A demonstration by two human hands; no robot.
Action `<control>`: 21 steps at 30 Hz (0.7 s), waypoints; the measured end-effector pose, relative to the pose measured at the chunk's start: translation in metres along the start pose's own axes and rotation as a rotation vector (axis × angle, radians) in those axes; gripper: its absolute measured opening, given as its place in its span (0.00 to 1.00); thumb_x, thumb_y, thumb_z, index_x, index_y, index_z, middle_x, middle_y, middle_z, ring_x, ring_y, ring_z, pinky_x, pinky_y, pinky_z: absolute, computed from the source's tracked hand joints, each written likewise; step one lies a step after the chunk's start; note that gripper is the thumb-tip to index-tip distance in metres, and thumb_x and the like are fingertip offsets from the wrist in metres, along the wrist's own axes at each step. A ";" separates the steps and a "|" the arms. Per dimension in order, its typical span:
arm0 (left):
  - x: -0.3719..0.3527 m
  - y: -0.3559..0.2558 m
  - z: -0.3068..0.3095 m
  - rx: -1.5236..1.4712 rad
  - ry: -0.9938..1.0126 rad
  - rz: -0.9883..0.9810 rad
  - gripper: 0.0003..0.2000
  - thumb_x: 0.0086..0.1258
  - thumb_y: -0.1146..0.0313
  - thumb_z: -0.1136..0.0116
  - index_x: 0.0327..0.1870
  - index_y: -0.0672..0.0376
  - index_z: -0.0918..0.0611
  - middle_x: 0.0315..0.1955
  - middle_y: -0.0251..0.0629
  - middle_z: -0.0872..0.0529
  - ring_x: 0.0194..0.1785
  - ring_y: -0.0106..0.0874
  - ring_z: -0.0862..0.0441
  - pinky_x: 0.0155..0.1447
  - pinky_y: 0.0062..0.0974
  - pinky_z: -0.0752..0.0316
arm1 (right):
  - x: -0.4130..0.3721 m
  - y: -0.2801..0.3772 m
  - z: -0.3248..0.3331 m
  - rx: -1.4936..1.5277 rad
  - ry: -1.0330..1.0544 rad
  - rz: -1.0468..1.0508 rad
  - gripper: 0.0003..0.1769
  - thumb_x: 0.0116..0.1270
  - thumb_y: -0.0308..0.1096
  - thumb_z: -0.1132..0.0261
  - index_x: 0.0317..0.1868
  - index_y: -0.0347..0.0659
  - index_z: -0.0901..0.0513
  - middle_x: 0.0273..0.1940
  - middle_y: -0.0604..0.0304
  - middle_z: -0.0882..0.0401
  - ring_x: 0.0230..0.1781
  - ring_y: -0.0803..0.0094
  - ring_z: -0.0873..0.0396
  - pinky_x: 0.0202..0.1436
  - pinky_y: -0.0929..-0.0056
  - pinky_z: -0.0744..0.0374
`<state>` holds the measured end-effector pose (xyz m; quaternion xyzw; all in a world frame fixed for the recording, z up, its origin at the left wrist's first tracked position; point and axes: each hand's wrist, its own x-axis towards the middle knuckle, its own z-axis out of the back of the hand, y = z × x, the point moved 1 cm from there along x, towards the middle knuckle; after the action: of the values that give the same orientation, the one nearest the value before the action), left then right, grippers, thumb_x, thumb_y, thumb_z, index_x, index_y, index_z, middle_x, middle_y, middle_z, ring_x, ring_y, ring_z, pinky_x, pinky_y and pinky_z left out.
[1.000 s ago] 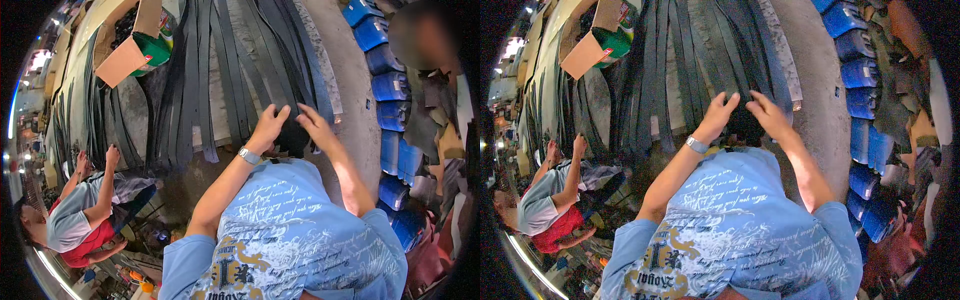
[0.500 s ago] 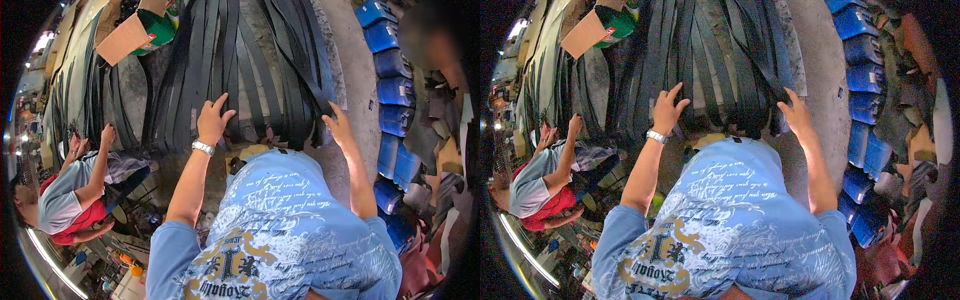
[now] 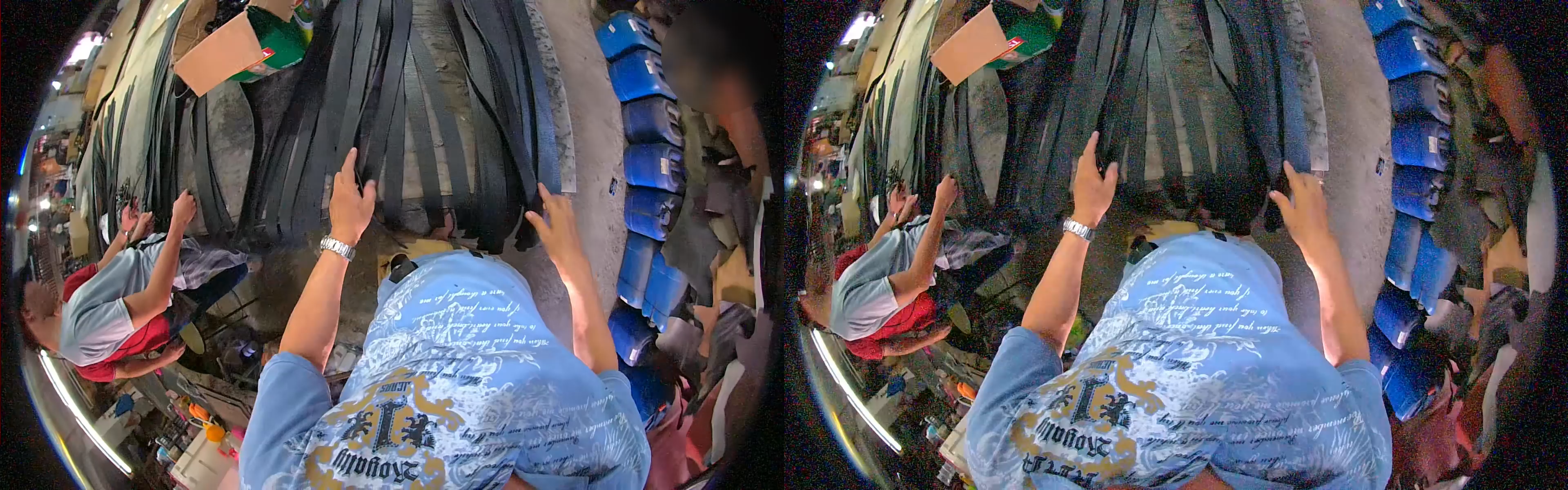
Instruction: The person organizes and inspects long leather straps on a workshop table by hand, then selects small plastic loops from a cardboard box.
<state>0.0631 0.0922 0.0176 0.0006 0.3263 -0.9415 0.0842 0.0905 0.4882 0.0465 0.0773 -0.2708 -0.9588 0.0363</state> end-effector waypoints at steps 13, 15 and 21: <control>-0.009 -0.060 -0.016 -0.406 -0.116 -0.077 0.15 0.68 0.63 0.37 0.48 0.64 0.20 0.37 0.47 0.17 0.40 0.41 0.18 0.44 0.35 0.25 | 0.078 0.128 -0.102 0.990 0.670 -0.214 0.30 0.74 0.46 0.42 0.70 0.36 0.31 0.55 0.48 0.19 0.54 0.60 0.21 0.60 0.64 0.26; -0.006 -0.051 -0.024 -0.478 -0.053 0.039 0.13 0.71 0.64 0.41 0.48 0.65 0.21 0.40 0.50 0.15 0.44 0.46 0.17 0.47 0.39 0.25 | 0.079 0.127 -0.140 0.850 0.609 -0.220 0.29 0.73 0.42 0.39 0.68 0.35 0.30 0.53 0.51 0.19 0.52 0.63 0.21 0.57 0.65 0.25; 0.025 -0.015 -0.024 -0.020 -0.196 0.051 0.19 0.67 0.67 0.36 0.55 0.65 0.25 0.46 0.54 0.21 0.50 0.52 0.22 0.54 0.42 0.27 | 0.078 0.141 -0.146 1.031 0.630 -0.269 0.21 0.68 0.31 0.34 0.59 0.33 0.25 0.49 0.54 0.18 0.49 0.68 0.21 0.53 0.69 0.24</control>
<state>0.0351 0.1150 0.0068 -0.0840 0.3257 -0.9313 0.1398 0.0416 0.2851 -0.0122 0.3978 -0.6635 -0.6318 -0.0489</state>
